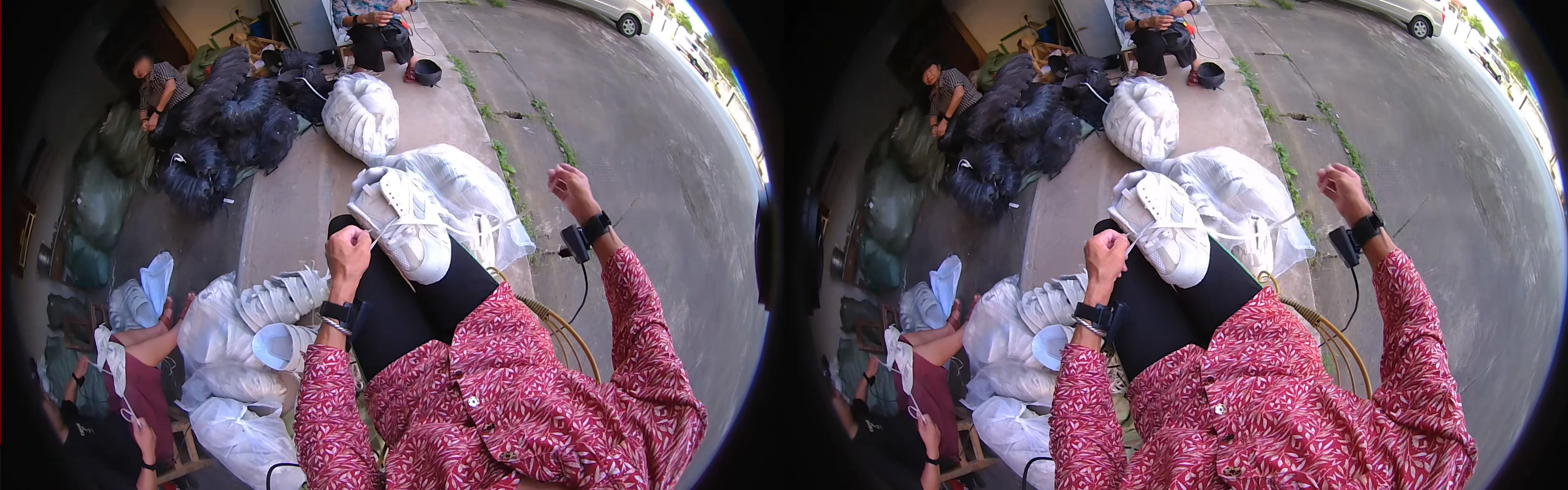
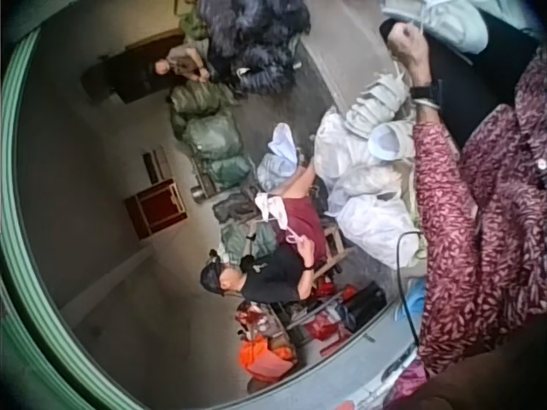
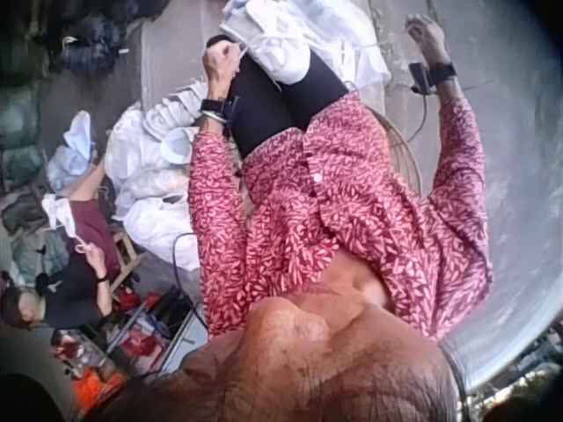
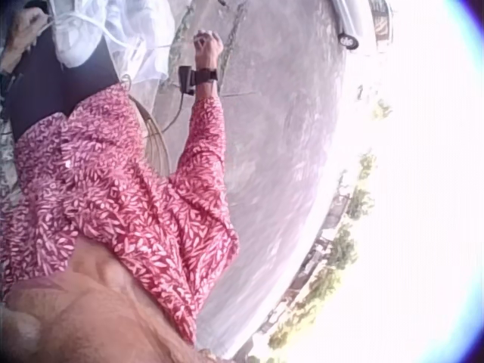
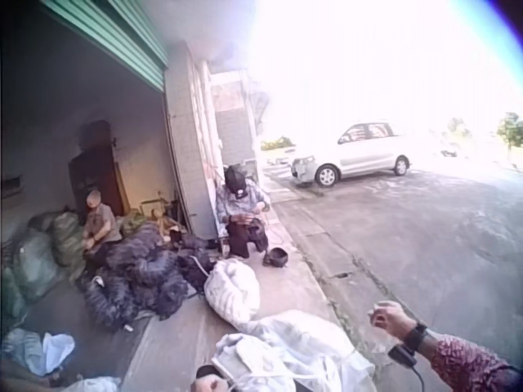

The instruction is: Lace a pair of white athletic shoes.

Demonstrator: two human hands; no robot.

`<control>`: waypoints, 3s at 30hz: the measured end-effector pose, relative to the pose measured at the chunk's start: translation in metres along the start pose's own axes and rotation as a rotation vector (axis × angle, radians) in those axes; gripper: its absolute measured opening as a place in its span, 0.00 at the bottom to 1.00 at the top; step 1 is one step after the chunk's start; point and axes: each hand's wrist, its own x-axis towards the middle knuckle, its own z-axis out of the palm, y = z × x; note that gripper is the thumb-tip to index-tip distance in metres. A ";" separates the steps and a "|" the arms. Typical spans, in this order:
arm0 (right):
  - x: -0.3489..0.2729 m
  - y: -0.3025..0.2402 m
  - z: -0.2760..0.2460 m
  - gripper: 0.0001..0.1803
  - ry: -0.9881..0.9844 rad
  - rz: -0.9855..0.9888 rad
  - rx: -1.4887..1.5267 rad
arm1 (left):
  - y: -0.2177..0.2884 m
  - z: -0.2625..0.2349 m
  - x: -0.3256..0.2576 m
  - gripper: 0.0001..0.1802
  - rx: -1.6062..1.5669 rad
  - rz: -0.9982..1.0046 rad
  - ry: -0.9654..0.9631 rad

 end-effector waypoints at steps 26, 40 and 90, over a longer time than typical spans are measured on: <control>-0.087 0.034 0.214 0.10 -0.723 -0.285 -0.560 | 0.053 -0.025 0.004 0.15 0.755 0.639 -0.030; -0.094 0.023 0.232 0.08 -0.645 -1.057 -0.993 | 0.079 0.006 0.023 0.10 0.848 0.091 -0.209; -0.089 -0.005 0.268 0.07 -1.052 -0.970 -0.978 | -0.013 -0.046 0.000 0.03 0.011 -0.163 -0.083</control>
